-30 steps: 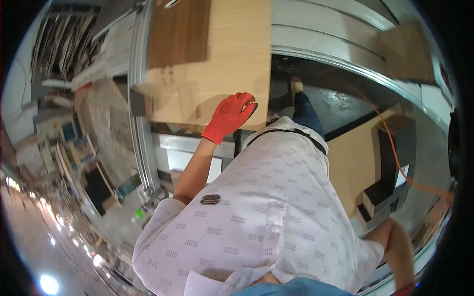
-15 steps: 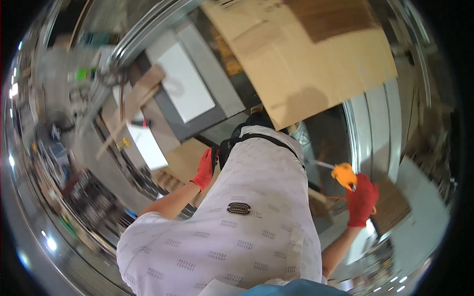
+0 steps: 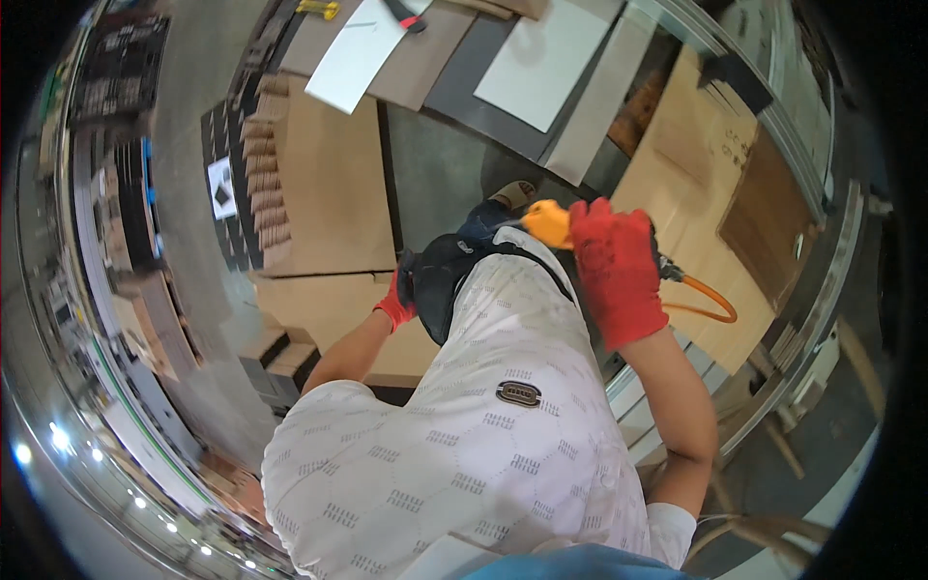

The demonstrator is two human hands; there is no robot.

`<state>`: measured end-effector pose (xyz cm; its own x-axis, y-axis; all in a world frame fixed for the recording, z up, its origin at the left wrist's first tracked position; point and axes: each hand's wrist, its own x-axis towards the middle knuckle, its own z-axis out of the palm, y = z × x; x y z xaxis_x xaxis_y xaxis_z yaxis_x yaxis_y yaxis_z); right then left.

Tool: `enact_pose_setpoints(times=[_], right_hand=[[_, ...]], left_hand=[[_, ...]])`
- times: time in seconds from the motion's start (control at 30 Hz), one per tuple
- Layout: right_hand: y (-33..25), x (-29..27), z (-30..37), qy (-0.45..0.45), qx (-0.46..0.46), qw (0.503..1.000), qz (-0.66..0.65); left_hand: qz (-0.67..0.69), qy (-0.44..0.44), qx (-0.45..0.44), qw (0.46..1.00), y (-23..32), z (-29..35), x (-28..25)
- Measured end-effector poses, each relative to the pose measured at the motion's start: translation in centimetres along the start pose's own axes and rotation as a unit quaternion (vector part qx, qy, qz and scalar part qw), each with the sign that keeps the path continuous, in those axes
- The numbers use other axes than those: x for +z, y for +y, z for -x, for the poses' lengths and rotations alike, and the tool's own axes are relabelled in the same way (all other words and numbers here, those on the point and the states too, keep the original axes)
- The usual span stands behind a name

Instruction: The person uses a table saw to cut small rectangular pieces of dark wood. They repeatedly place a piece against the fence, push it through the blade, and then stack the cut pieces on a nearby surface. The person also uses a yellow air blower to clear sawdust from the work area.

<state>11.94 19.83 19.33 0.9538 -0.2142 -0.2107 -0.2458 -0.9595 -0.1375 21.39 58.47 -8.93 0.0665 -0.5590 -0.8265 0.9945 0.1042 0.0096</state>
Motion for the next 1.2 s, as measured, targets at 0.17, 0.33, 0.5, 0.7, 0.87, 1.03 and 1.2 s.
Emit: enact_pose_setpoints(times=[0.17, 0.33, 0.5, 0.7, 0.87, 1.03, 1.2], right_hand=[[-2.3, 1.1, 0.3, -0.009, -0.097, 0.995, -0.024], [-0.4, 0.6, 1.8, -0.045, -0.132, 0.985, -0.098], [-0.1, 1.8, 1.8, 0.048, -0.086, 0.993, -0.065], [-0.6, 2.2, 2.3, 0.023, -0.028, 0.999, 0.020], [-0.1, 1.7, 2.5, 0.031, -0.031, 0.998, -0.038], [3.4, 2.3, 0.8, 0.133, -0.020, 0.986, -0.098], [4.2, 0.7, 0.8, 0.089, -0.063, 0.990, -0.093]], left_hand=[[0.008, -0.010, -0.081, 0.997, -0.6, 3.5, 1.9], [0.020, -0.050, -0.039, 0.998, -2.6, 3.2, 1.2], [-0.023, -0.053, -0.062, 0.996, -1.2, 2.9, 2.1], [-0.050, -0.026, -0.076, 0.995, 0.3, 1.8, 1.5], [-0.417, -0.140, 0.105, 0.892, 1.4, 0.5, 0.9], [-0.051, -0.063, -0.032, 0.996, 1.3, 1.1, 3.3], [-0.017, -0.074, 0.028, 0.997, 0.6, -0.2, 1.7]])
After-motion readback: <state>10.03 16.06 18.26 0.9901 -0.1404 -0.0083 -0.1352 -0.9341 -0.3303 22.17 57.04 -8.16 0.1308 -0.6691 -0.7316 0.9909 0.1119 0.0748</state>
